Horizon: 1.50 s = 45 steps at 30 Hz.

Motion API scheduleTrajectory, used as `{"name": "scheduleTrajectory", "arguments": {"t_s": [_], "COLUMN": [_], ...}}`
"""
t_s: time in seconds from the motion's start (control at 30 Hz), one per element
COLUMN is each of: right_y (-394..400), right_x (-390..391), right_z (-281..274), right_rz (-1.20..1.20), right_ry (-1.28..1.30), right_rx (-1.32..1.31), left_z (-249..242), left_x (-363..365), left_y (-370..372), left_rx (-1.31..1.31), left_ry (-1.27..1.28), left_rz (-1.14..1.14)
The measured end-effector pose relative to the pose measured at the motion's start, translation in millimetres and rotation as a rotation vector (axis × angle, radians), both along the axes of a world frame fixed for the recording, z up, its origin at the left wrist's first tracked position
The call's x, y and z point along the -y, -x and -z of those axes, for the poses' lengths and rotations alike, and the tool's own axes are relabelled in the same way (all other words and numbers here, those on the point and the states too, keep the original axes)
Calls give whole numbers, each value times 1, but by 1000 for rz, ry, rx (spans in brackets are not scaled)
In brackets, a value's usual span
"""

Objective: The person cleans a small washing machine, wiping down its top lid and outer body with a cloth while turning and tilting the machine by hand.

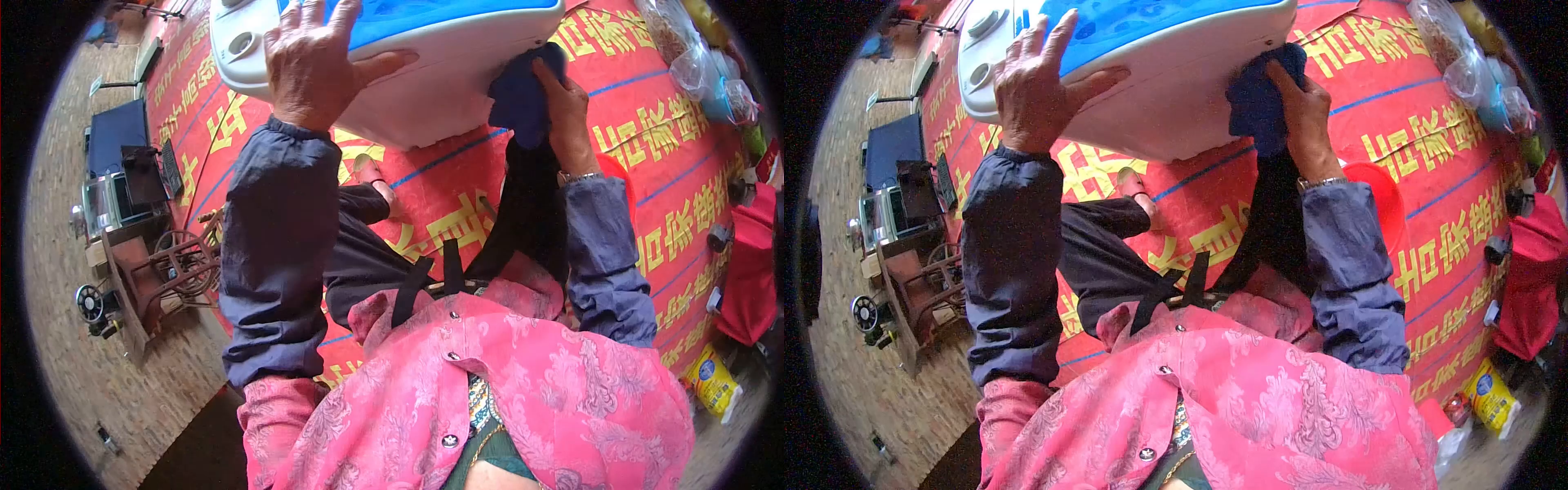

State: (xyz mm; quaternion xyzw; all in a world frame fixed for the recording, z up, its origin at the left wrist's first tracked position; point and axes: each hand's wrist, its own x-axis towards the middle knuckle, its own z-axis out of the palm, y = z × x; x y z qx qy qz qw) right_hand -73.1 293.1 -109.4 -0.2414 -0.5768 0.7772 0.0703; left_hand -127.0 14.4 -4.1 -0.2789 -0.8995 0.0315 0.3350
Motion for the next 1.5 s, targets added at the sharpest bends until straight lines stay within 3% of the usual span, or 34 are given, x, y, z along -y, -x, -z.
{"name": "scheduleTrajectory", "arguments": {"t_s": [0.23, 0.27, 0.33, 0.4, 0.47, 0.5, 0.53, 0.63, 0.7, 0.77, 0.83, 0.97, 1.0, 1.1, 1.13, 1.23, 1.5], "right_y": [23, 27, 34, 42, 56, 65, 75, 108, 116, 118, 115, 137, 136, 142, 147, 148, 144], "right_x": [-31, -34, -41, -47, -56, -60, -65, -89, -89, -84, -64, -60, -61, -46, -49, -48, -36], "right_z": [10, 9, 4, 11, 15, 15, 16, 34, 31, 26, -2, 10, 6, -5, 2, -2, -14], "right_rz": [38, 27, 8, 21, 37, 45, 52, 82, 65, 59, 65, 146, 54, 102, 140, 36, 48], "right_ry": [-114, -108, -93, -215, -290, -302, -313, -436, -541, -475, -238, -303, -281, -84, -324, -291, -247], "right_rx": [71, 41, -20, -204, -272, -249, -226, -148, -239, -225, -116, -104, -175, -112, -128, -171, -197], "left_z": [-11, -14, -20, -24, -33, -36, -36, -37, -49, -48, -51, -67, -65, -64, -64, -67, -71], "left_x": [-48, -55, -70, -82, -94, -100, -106, -121, -126, -125, -119, -104, -100, -95, -94, -93, -90], "left_y": [-8, -7, -7, -1, 6, 10, 14, 25, 22, 32, 37, 52, 56, 61, 61, 64, 67], "left_rx": [-17, 144, 70, -43, 124, 208, 75, 105, 140, 281, 296, 326, 284, 278, 284, 294, 327], "left_ry": [30, -7, -53, -75, -140, -172, -159, -113, -126, -136, -143, -107, -107, -115, -115, -123, -139], "left_rz": [-101, -142, -113, -81, -90, -96, -69, -162, -160, -197, -167, -118, -89, -49, -42, -19, 25]}}
